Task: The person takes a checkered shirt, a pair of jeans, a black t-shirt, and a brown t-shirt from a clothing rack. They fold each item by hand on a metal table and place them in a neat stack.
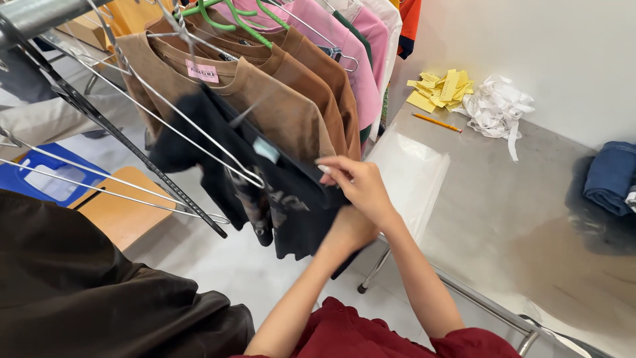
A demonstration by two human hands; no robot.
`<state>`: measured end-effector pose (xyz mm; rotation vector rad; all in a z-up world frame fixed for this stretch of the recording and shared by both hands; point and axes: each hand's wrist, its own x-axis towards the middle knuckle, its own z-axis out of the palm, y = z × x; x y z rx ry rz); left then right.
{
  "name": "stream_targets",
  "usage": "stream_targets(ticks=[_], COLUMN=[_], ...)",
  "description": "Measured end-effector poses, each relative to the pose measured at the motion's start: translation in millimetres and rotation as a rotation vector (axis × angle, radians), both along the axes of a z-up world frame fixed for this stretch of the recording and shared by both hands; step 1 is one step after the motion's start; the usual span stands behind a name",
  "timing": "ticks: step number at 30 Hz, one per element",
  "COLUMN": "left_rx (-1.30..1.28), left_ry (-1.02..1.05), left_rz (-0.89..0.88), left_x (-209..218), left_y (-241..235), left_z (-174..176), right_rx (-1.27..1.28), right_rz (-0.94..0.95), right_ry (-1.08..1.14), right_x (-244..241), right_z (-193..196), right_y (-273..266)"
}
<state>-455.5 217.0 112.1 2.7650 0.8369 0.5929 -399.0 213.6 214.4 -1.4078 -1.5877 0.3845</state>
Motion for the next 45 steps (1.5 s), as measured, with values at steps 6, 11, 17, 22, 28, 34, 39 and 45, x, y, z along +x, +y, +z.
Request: stream_targets(ticks=[6,11,17,22,28,34,39,45], left_rx=[-0.607,-0.656,-0.728,-0.778,-0.63,-0.336,-0.36,-0.232], left_ry=[-0.456,-0.573,-0.734,-0.717,-0.627,-0.507,-0.591,-0.637], left_rz=[0.039,-0.031,-0.148,-0.218,-0.305,-0.306,-0.32,-0.363], left_x=[11.1,16.1,28.5,45.5,47.5,40.8,37.4,48.4], left_y=[-6.4,-24.9,-72.5,-122.0,-196.8,-247.7,-259.3,-292.2], left_z=[-31.6,-24.7,-38.8,-61.2,-42.7,-33.0,-31.2,-4.1], right_rx=[-0.284,-0.636,-0.72,-0.758,-0.801,-0.811,-0.636,-0.424], right_rz=[-0.176,-0.205,-0.311,-0.386,-0.435,-0.444,-0.379,-0.423], right_ry=[-0.094,0.026,0.0,0.042,0.129,0.351,0.623,0.84], right_x=[24.2,31.0,53.0,63.3,73.5,69.5,65.8,68.7], right_z=[-2.8,10.3,3.9,-0.1,-7.5,-10.7,-28.3,-14.2], right_y=[-48.2,-84.0,-135.7,-186.1,-254.4,-302.0,-319.3,-356.3])
